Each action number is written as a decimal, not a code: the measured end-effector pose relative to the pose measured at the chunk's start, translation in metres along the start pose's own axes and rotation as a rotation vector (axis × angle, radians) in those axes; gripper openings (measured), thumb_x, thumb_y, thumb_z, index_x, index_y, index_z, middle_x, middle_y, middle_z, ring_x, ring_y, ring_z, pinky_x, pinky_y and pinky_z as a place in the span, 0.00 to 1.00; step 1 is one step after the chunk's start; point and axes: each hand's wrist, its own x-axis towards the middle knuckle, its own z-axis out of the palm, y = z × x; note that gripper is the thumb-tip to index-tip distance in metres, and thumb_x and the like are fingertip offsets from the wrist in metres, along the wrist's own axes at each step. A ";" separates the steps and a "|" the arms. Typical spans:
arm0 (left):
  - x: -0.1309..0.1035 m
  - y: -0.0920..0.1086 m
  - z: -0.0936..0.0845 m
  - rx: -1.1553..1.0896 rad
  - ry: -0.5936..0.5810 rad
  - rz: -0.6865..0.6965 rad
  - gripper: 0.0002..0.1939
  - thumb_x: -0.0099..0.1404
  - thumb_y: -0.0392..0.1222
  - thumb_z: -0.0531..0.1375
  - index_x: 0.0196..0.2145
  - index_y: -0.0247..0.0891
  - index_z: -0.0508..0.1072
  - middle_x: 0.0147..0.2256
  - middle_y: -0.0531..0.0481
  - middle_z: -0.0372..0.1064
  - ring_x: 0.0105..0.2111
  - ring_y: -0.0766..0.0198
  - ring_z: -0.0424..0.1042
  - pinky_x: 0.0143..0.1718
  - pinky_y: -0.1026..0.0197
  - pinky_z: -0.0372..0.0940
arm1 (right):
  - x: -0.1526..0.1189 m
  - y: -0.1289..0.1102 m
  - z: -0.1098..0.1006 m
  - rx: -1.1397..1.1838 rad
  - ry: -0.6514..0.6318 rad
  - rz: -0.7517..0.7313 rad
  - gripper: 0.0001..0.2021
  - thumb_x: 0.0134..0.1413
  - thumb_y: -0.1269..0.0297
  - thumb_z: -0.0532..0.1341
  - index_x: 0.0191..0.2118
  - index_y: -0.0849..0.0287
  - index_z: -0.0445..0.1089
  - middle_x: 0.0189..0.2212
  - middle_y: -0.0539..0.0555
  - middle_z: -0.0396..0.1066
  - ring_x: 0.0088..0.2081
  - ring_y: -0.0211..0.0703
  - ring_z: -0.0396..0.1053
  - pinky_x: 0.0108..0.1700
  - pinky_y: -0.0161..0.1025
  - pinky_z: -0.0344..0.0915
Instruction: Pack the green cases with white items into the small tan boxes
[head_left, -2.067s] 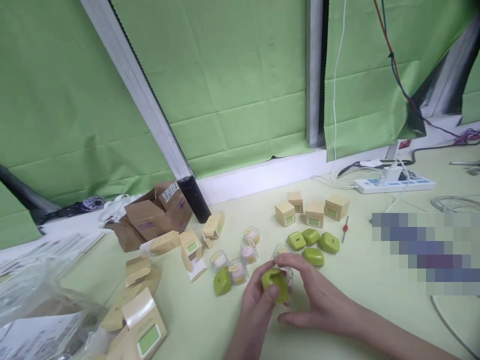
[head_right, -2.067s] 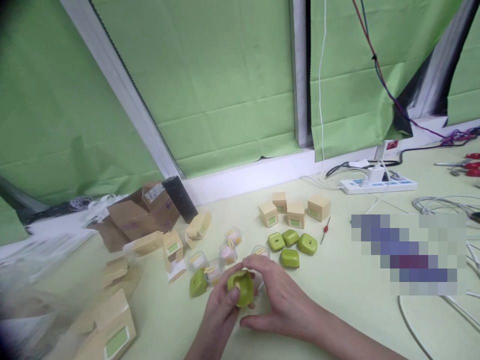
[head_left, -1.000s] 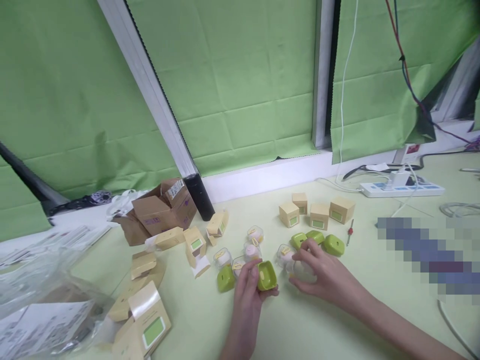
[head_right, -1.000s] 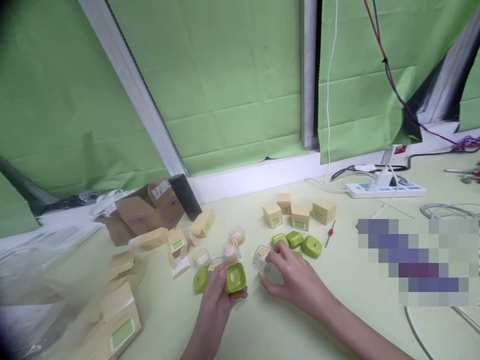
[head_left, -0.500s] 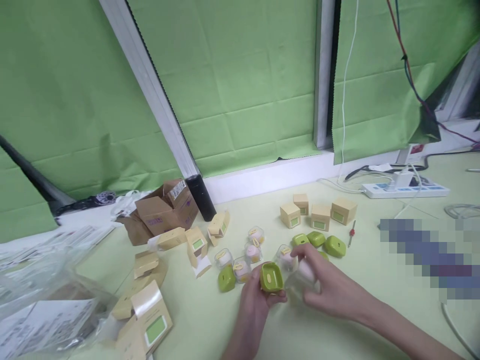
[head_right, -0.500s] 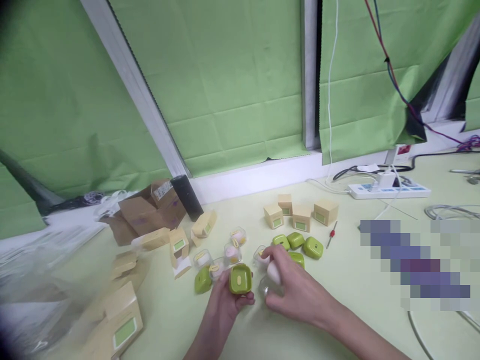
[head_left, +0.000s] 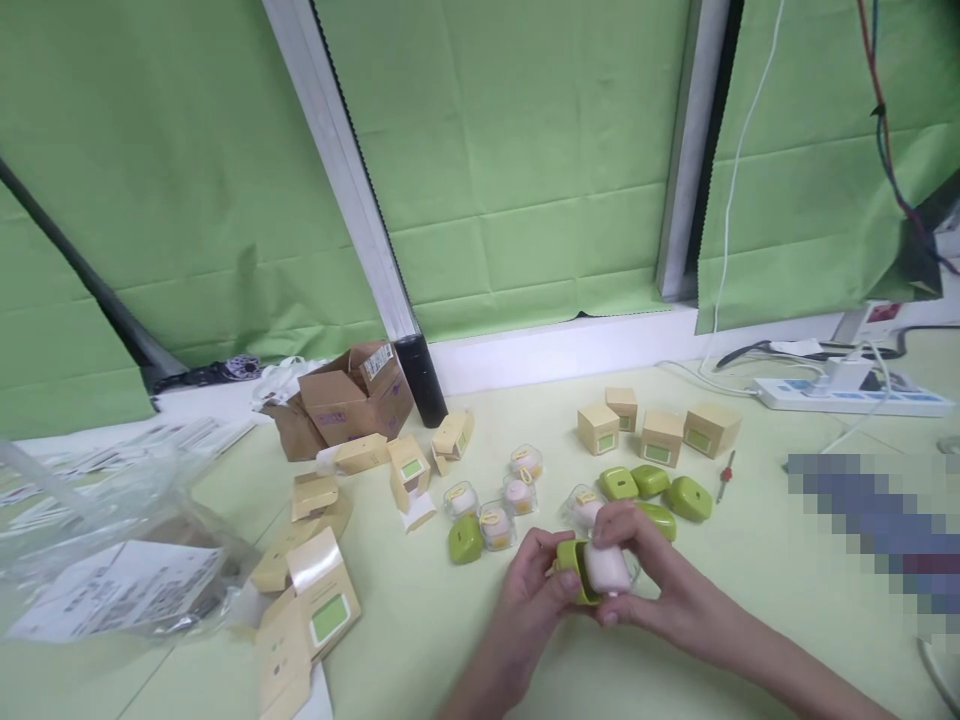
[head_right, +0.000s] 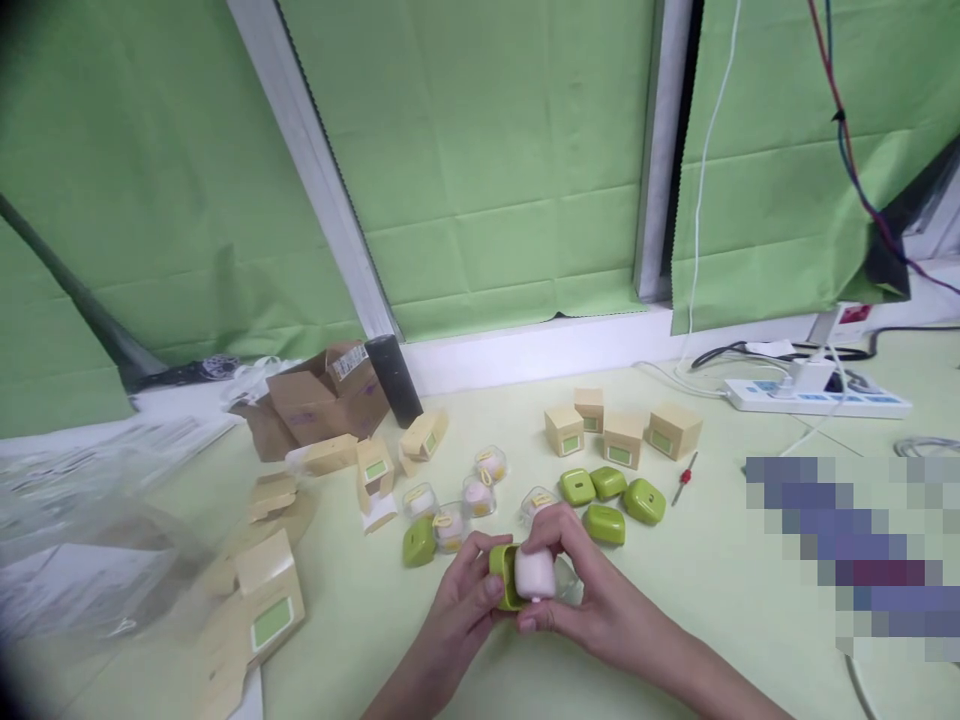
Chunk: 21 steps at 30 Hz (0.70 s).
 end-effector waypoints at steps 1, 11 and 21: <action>0.000 -0.001 0.001 -0.005 -0.004 -0.011 0.18 0.51 0.44 0.66 0.37 0.36 0.67 0.34 0.49 0.67 0.32 0.66 0.67 0.30 0.66 0.62 | -0.001 0.001 0.000 -0.003 -0.030 0.006 0.17 0.49 0.61 0.65 0.41 0.50 0.56 0.39 0.50 0.57 0.42 0.42 0.62 0.43 0.38 0.65; 0.006 -0.010 0.002 -0.053 0.016 -0.096 0.22 0.63 0.54 0.51 0.45 0.34 0.66 0.27 0.50 0.65 0.20 0.69 0.64 0.19 0.67 0.61 | 0.001 -0.008 -0.002 -0.148 -0.084 -0.142 0.19 0.52 0.65 0.62 0.50 0.48 0.61 0.46 0.53 0.64 0.49 0.45 0.62 0.48 0.39 0.63; 0.007 -0.031 -0.003 -0.078 -0.136 -0.179 0.27 0.63 0.60 0.46 0.34 0.30 0.68 0.25 0.50 0.61 0.20 0.69 0.63 0.17 0.67 0.61 | -0.001 -0.013 0.010 -0.136 0.035 -0.141 0.15 0.54 0.65 0.61 0.48 0.49 0.62 0.38 0.51 0.70 0.40 0.44 0.65 0.42 0.40 0.62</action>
